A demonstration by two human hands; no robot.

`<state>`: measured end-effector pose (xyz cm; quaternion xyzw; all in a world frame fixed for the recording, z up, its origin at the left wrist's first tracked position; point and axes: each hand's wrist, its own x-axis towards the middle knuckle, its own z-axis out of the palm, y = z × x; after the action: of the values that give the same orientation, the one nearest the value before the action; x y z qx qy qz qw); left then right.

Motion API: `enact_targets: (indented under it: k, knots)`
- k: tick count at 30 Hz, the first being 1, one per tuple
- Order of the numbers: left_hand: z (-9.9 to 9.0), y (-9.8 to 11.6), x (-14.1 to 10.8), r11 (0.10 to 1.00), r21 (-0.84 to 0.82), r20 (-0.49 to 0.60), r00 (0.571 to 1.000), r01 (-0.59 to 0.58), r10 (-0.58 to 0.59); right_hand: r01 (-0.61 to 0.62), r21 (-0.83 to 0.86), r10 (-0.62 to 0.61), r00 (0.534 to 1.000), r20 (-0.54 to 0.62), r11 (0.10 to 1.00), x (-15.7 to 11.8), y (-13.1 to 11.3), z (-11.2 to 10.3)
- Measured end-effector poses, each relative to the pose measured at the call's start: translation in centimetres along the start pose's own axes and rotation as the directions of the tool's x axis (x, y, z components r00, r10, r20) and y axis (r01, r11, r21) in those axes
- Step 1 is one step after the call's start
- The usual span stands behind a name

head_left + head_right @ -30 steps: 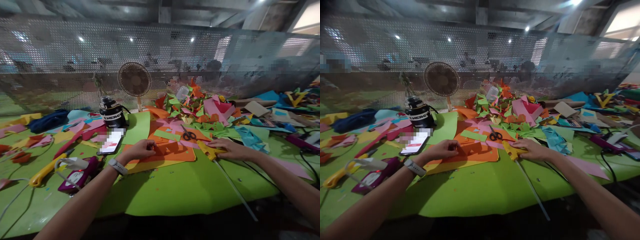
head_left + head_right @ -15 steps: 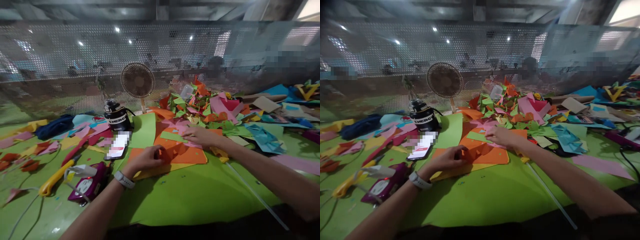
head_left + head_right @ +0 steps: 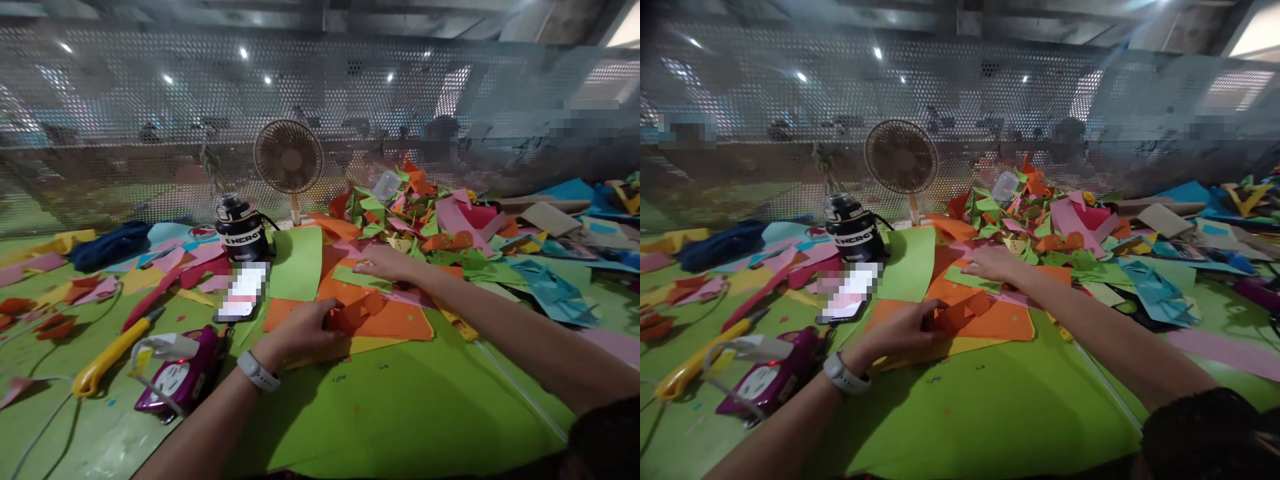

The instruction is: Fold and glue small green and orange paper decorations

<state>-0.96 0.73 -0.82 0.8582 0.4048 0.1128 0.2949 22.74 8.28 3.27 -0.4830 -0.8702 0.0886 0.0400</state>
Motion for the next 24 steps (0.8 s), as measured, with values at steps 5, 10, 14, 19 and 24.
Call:
enact_targets:
  k: [5, 10, 14, 19, 24]
  knots:
    - [-0.7, 0.6, -0.3, 1.0, 0.005, -0.035, 0.999, -0.016, 0.016, -0.094, -0.029, 0.096, 0.993, 0.066, 0.995, 2.8, -1.5, 1.0]
    - [-0.9, 1.6, -0.5, 0.993, 0.093, -0.092, 0.994, 0.075, -0.066, -0.163, -0.006, 0.163, 0.984, 0.079, 0.987, 3.1, -0.4, 0.5]
    - [-0.4, 2.0, -0.7, 0.976, 0.181, -0.169, 0.981, 0.125, -0.094, -0.202, 0.008, 0.201, 0.976, 0.087, 0.979, 3.2, -0.3, 0.7]
    - [0.0, 2.0, -0.6, 0.97, 0.216, -0.226, 0.972, 0.11, -0.06, -0.239, 0.0, 0.238, 0.966, 0.095, 0.971, 3.2, -0.4, 1.6]
    - [0.2, 2.4, -0.6, 0.973, 0.231, -0.434, 0.898, 0.029, 0.076, -0.199, -0.012, 0.199, 0.98, -0.013, 0.98, 2.3, -1.9, 0.9]
